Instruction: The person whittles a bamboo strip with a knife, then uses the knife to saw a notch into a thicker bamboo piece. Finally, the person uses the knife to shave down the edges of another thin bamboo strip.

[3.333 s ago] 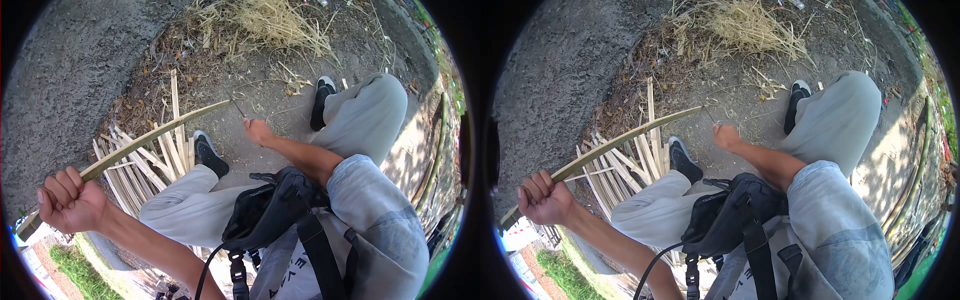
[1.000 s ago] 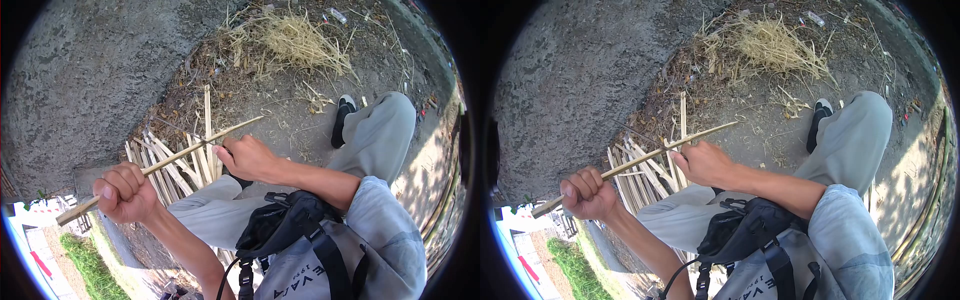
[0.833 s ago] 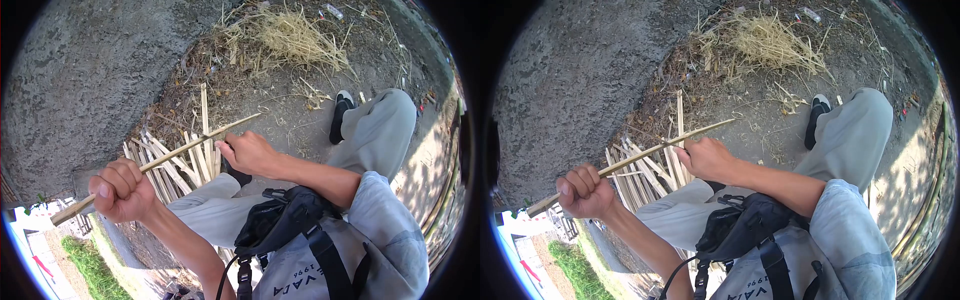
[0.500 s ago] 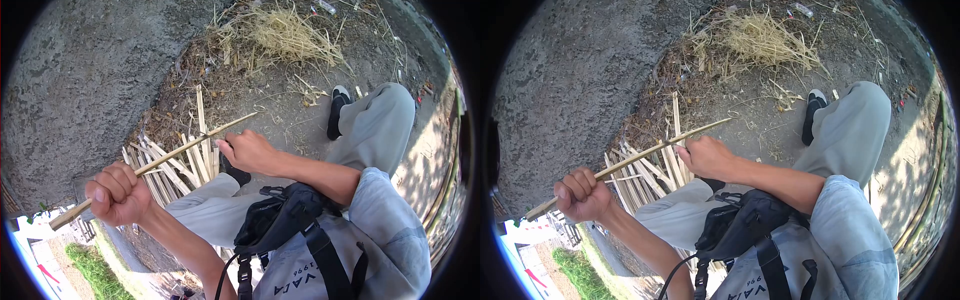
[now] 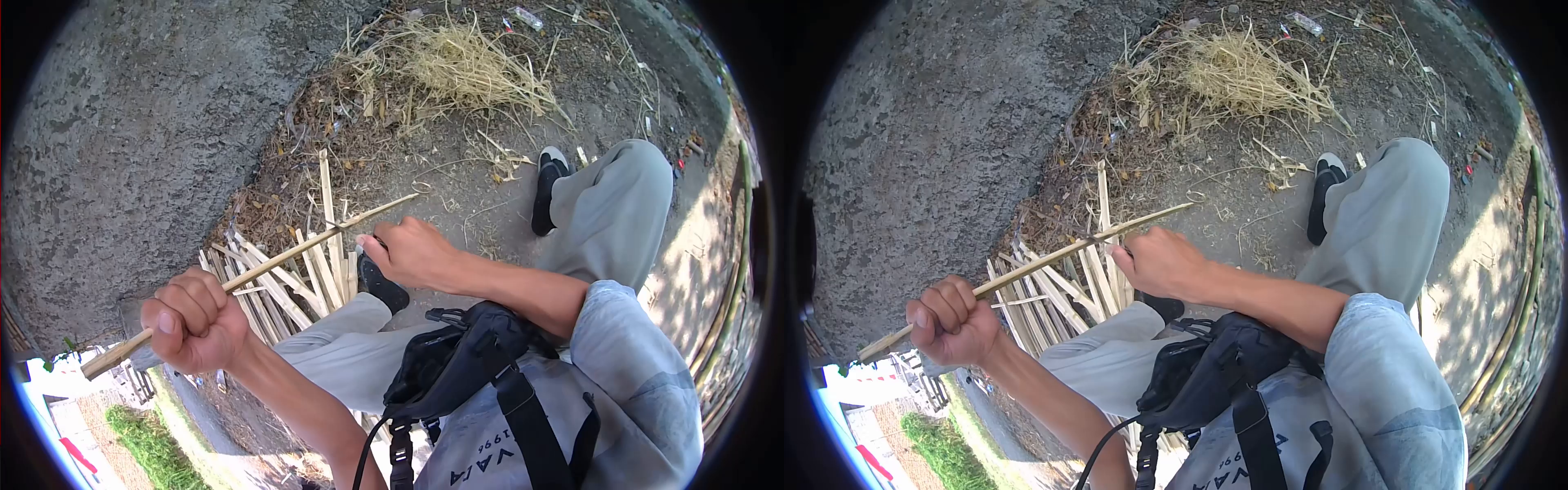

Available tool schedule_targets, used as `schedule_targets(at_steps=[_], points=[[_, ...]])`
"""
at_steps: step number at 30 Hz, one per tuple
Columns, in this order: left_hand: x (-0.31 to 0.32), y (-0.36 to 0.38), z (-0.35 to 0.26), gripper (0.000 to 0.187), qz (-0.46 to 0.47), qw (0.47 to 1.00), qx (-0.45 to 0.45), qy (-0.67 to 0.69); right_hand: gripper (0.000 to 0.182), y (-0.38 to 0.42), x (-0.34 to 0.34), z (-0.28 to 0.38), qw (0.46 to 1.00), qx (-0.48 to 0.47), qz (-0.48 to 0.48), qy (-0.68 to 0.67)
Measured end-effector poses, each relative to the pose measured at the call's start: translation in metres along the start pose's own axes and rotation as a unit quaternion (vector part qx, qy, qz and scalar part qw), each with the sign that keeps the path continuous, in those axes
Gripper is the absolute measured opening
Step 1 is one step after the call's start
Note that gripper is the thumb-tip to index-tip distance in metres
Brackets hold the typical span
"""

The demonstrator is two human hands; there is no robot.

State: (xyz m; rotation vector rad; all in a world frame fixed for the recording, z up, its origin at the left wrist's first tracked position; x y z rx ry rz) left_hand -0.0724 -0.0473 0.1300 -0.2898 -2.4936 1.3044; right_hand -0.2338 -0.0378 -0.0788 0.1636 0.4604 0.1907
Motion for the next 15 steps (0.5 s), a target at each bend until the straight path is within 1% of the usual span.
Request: schedule_targets(at_steps=[1, 4, 7, 11, 14, 15], points=[[0.0, 0.0, 0.002, 0.037, -0.007, 1.0, 0.006, 0.001, 0.047, 0.002, -0.002, 0.003, 1.0, -0.015, -0.005, -0.002], [0.003, -0.001, 0.003, 0.036, -0.006, 1.0, -0.006, -0.011, 0.047, -0.006, 0.01, -0.025, 1.0, 0.028, 0.002, -0.001], [-0.002, 0.0, -0.001, 0.035, 0.012, 1.0, 0.0, 0.002, 0.048, -0.005, 0.009, -0.025, 0.998, 0.058, 0.033, 0.022], [-0.01, 0.004, -0.003, 0.035, -0.013, 1.0, 0.006, -0.007, 0.049, 0.004, 0.0, 0.0, 0.998, 0.029, 0.061, 0.01], [-0.007, 0.002, -0.003, 0.035, -0.018, 1.0, -0.007, -0.018, 0.05, -0.006, 0.015, -0.032, 0.995, 0.078, 0.058, 0.019], [-0.007, 0.001, -0.005, 0.034, -0.013, 1.0, -0.004, -0.015, 0.049, -0.008, 0.016, -0.032, 0.997, 0.062, 0.045, 0.018]])
Point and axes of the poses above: each hand's wrist, its own y-axis away from the middle knuckle, its own x-axis out of the palm, z = x × y, the point moved 5 cm from there along -y, towards the middle knuckle, and after that the axes turned 15 degrees about x, right-handed, at the moved point
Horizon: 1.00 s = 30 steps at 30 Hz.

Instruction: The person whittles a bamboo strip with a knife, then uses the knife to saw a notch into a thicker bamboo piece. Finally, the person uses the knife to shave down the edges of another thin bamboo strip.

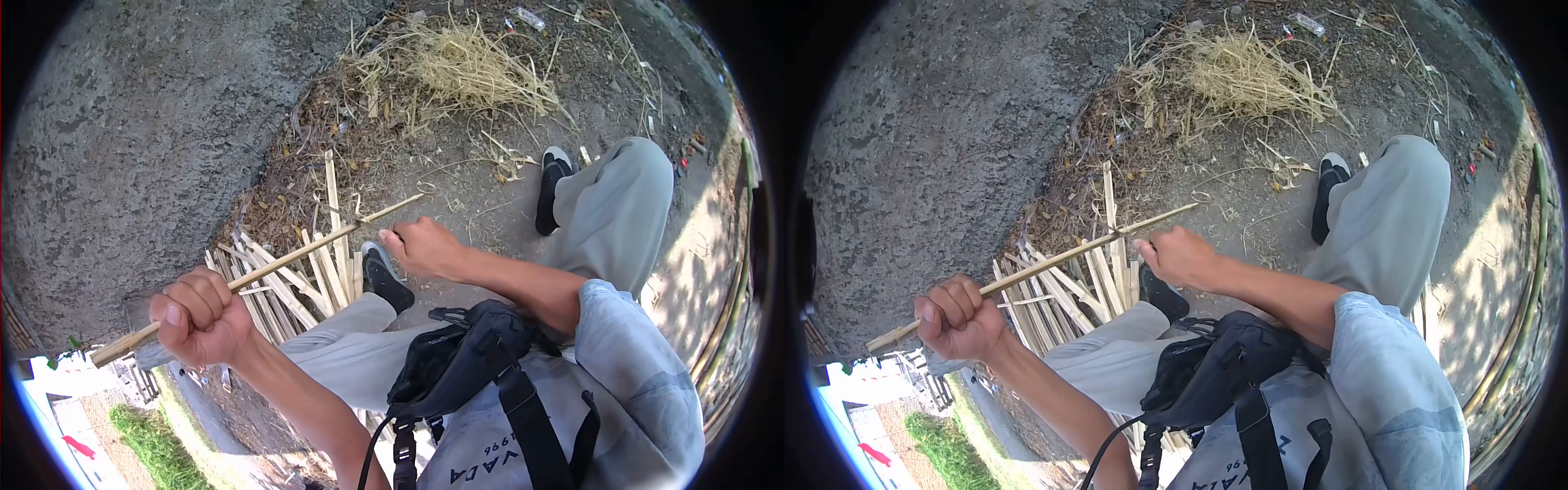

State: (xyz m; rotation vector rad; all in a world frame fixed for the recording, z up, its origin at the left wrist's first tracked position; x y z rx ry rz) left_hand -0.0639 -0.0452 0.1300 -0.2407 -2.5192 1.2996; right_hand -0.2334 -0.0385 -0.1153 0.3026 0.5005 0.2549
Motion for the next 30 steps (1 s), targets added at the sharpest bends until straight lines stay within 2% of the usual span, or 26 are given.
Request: schedule_targets(at_steps=[7, 10, 15, 18, 20, 25, 27, 30], points=[[-0.007, 0.005, 0.0, 0.035, -0.008, 1.0, 0.0, 0.002, 0.048, 0.015, -0.008, 0.024, 0.998, -0.055, -0.033, -0.003], [-0.004, 0.0, 0.0, 0.035, 0.006, 1.0, -0.001, 0.004, 0.049, -0.005, -0.002, -0.006, 1.0, 0.003, 0.011, -0.014], [-0.008, -0.001, 0.004, 0.035, 0.006, 1.0, 0.008, 0.019, 0.046, 0.011, -0.015, 0.028, 0.998, -0.059, -0.029, 0.012], [-0.006, -0.003, 0.005, 0.035, -0.003, 1.0, -0.003, 0.004, 0.045, -0.002, 0.003, -0.005, 0.999, -0.011, -0.031, 0.018], [-0.01, -0.005, 0.003, 0.035, 0.0, 1.0, 0.006, 0.016, 0.045, -0.012, 0.003, -0.012, 0.999, -0.021, -0.036, 0.007], [-0.006, -0.003, 0.006, 0.036, -0.002, 1.0, 0.009, 0.01, 0.046, 0.008, -0.007, 0.021, 0.997, -0.053, -0.048, 0.003], [-0.007, -0.001, 0.005, 0.036, -0.007, 1.0, -0.006, 0.013, 0.047, -0.009, 0.014, -0.016, 0.999, -0.019, -0.046, 0.001], [-0.006, -0.008, 0.007, 0.035, 0.003, 1.0, 0.005, 0.02, 0.047, -0.016, 0.003, -0.016, 0.998, -0.021, -0.061, 0.023]])
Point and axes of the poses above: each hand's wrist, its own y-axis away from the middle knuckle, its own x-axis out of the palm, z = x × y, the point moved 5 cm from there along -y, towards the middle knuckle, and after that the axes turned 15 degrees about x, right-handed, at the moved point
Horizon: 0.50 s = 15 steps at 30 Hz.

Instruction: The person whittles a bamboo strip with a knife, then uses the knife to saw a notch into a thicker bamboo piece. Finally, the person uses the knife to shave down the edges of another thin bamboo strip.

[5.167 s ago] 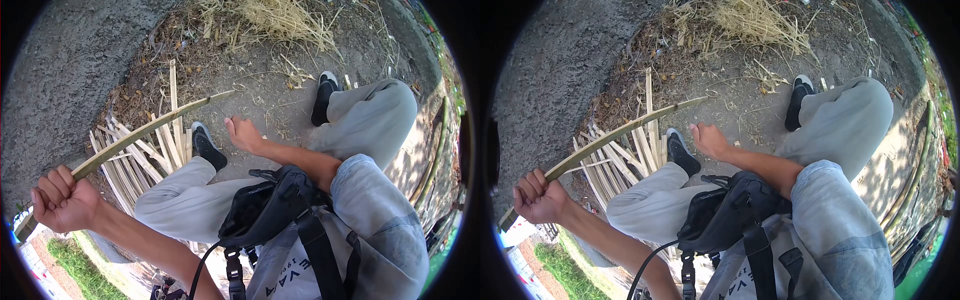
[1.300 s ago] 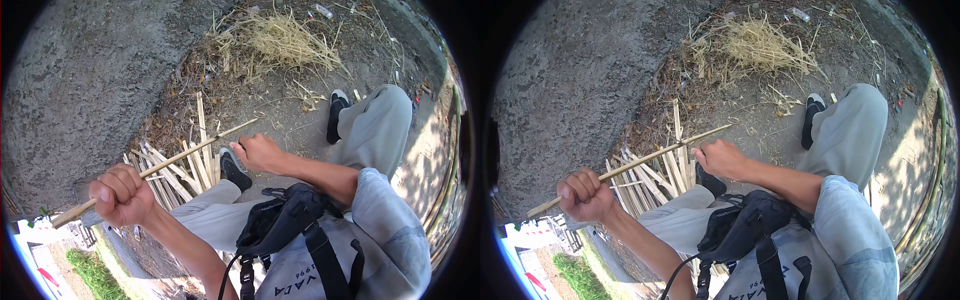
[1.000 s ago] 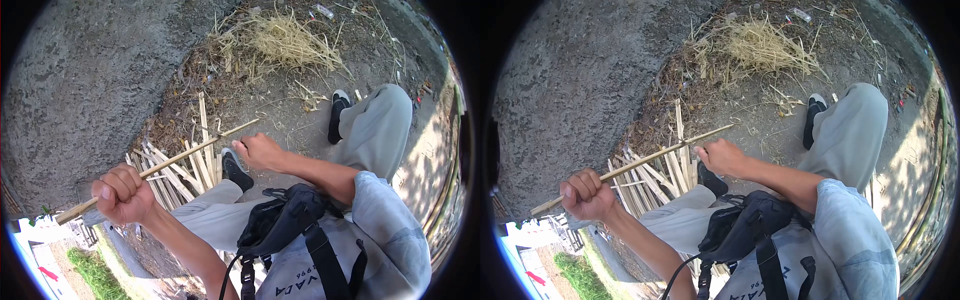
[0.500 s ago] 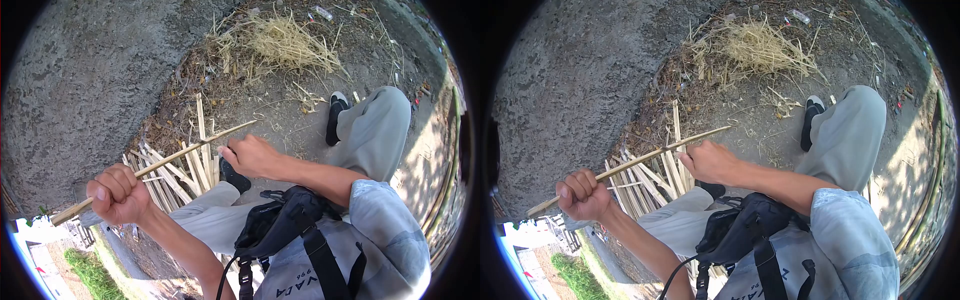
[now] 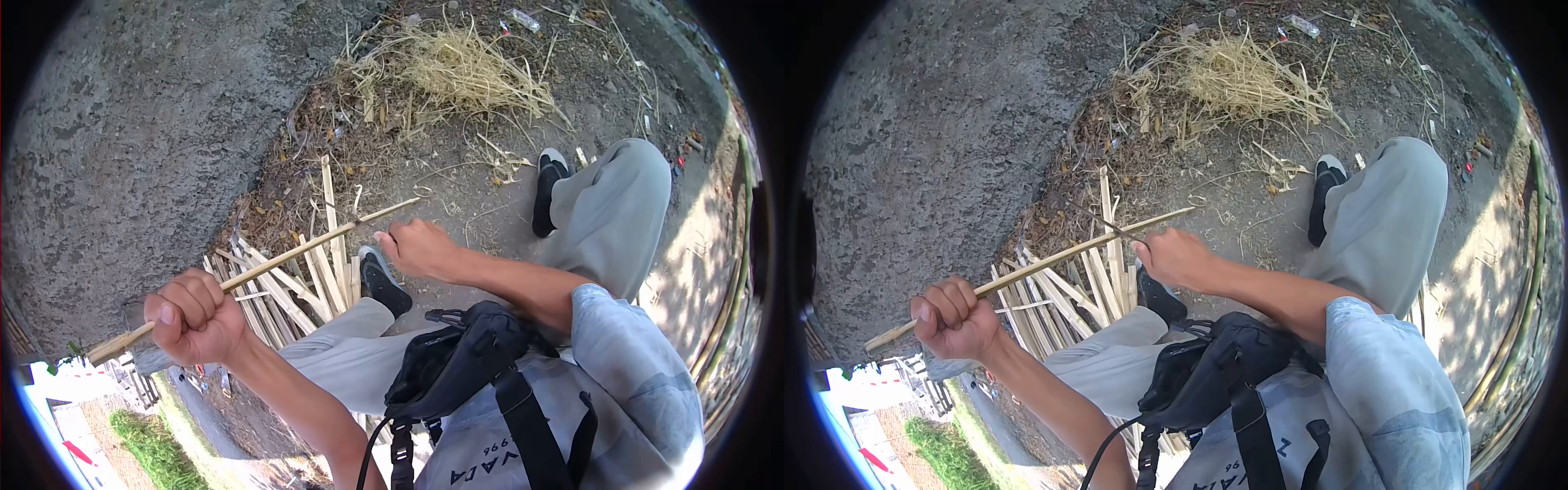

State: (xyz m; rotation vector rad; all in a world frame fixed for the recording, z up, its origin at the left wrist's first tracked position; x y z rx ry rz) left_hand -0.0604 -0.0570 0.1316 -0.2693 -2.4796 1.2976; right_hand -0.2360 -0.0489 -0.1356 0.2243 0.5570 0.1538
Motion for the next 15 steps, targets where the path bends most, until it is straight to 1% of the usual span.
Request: schedule_targets(at_steps=[2, 5, 7, 9, 11, 13, 14, 15], points=[[-0.002, 0.003, 0.0, 0.036, -0.023, 1.0, 0.0, -0.011, 0.047, 0.003, 0.0, 0.007, 1.0, 0.001, 0.014, -0.001], [0.003, 0.001, 0.005, 0.036, -0.014, 1.0, -0.007, -0.008, 0.047, 0.01, 0.005, 0.004, 1.0, 0.02, -0.01, -0.011], [0.004, 0.002, 0.002, 0.037, -0.014, 1.0, -0.013, -0.011, 0.046, 0.008, 0.012, -0.008, 1.0, 0.029, -0.004, -0.005], [0.0, 0.001, 0.002, 0.037, -0.02, 1.0, -0.007, -0.014, 0.046, -0.001, 0.002, -0.004, 1.0, 0.016, -0.007, 0.003], [-0.005, 0.0, 0.0, 0.037, -0.018, 1.0, -0.006, -0.011, 0.045, 0.008, -0.007, 0.016, 1.0, 0.007, 0.012, 0.002], [-0.004, 0.0, 0.001, 0.036, -0.007, 1.0, -0.001, -0.016, 0.045, 0.016, -0.011, 0.028, 1.0, -0.011, 0.004, -0.01], [-0.004, 0.003, 0.003, 0.036, -0.011, 1.0, -0.007, -0.019, 0.045, 0.02, -0.009, 0.03, 1.0, -0.02, 0.001, -0.019], [-0.004, 0.003, 0.003, 0.036, -0.013, 1.0, -0.01, -0.021, 0.046, 0.015, 0.003, 0.016, 0.999, -0.009, -0.016, -0.032]])
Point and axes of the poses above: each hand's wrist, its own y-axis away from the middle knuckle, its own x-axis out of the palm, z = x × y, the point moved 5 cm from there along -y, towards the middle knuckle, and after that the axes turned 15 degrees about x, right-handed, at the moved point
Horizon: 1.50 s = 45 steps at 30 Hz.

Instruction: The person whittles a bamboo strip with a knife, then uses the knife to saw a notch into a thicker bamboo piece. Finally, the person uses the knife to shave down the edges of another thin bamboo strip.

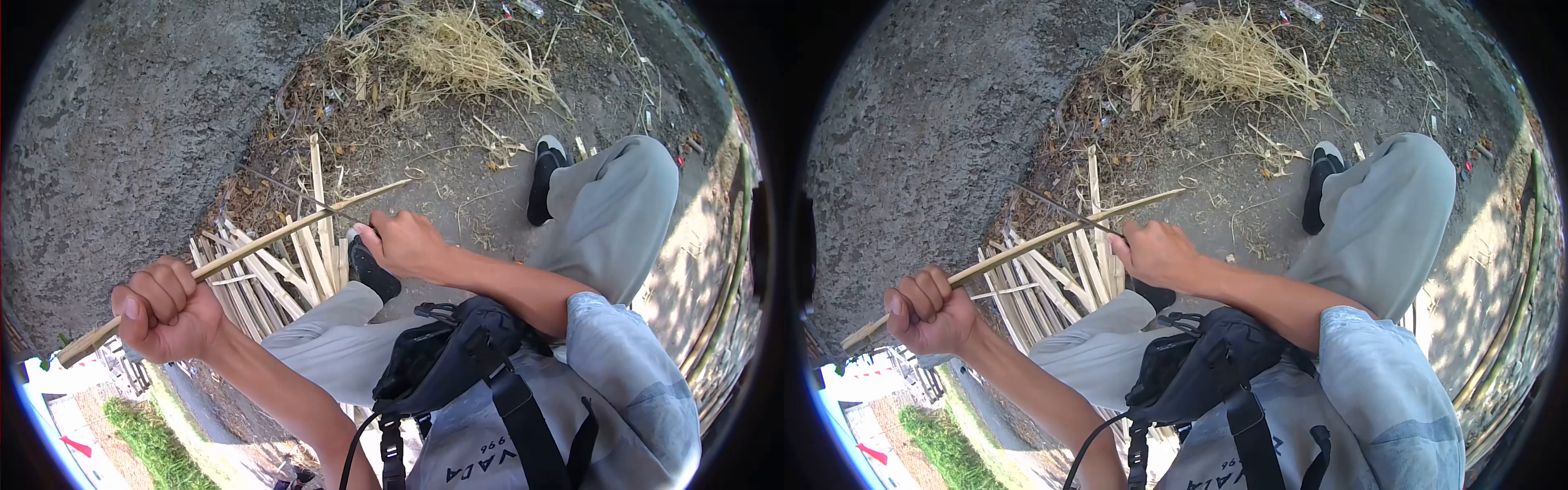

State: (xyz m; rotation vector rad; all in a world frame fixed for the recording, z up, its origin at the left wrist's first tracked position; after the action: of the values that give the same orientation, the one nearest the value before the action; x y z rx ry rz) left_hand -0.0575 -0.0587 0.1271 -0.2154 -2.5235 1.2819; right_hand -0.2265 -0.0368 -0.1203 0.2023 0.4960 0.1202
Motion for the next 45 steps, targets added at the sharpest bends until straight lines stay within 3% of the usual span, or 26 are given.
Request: schedule_targets(at_steps=[2, 10, 13, 20, 26, 29, 32, 38, 41, 43, 45], points=[[0.002, -0.002, -0.002, 0.035, 0.01, 1.0, -0.003, 0.012, 0.046, -0.016, 0.016, -0.037, 0.999, 0.022, -0.011, 0.027], [-0.004, -0.001, -0.003, 0.035, -0.006, 1.0, -0.001, 0.018, 0.047, 0.0, 0.0, 0.012, 1.0, -0.004, 0.025, -0.003], [-0.008, 0.0, -0.005, 0.035, 0.004, 1.0, -0.007, 0.02, 0.047, -0.029, 0.024, -0.055, 0.995, 0.095, 0.04, 0.017], [-0.009, -0.001, -0.005, 0.036, -0.004, 1.0, -0.002, 0.007, 0.047, -0.009, 0.008, 0.002, 0.999, 0.008, 0.035, 0.032], [-0.016, -0.001, -0.008, 0.036, -0.024, 1.0, 0.004, 0.001, 0.046, -0.04, 0.051, -0.112, 0.991, 0.126, 0.017, 0.044], [-0.022, 0.0, -0.008, 0.037, -0.031, 0.999, 0.008, -0.005, 0.046, -0.018, 0.034, -0.055, 0.995, 0.099, 0.013, 0.017], [-0.026, -0.003, -0.005, 0.037, -0.031, 0.999, 0.008, 0.005, 0.046, -0.006, 0.042, -0.046, 0.998, 0.059, 0.017, -0.033], [-0.037, -0.002, -0.009, 0.042, -0.045, 0.999, -0.015, 0.016, 0.042, -0.036, 0.063, -0.131, 0.981, 0.187, 0.03, 0.027], [-0.042, -0.002, -0.011, 0.04, -0.122, 0.99, 0.019, -0.062, 0.042, -0.027, 0.059, -0.088, 0.984, 0.173, 0.026, -0.03], [-0.042, -0.003, -0.009, 0.041, -0.149, 0.986, 0.024, -0.076, 0.042, -0.015, 0.049, -0.04, 0.994, 0.097, 0.041, -0.036], [-0.04, -0.002, -0.008, 0.043, -0.152, 0.985, 0.022, -0.077, 0.042, -0.012, 0.049, -0.033, 0.997, 0.037, 0.039, -0.046]])
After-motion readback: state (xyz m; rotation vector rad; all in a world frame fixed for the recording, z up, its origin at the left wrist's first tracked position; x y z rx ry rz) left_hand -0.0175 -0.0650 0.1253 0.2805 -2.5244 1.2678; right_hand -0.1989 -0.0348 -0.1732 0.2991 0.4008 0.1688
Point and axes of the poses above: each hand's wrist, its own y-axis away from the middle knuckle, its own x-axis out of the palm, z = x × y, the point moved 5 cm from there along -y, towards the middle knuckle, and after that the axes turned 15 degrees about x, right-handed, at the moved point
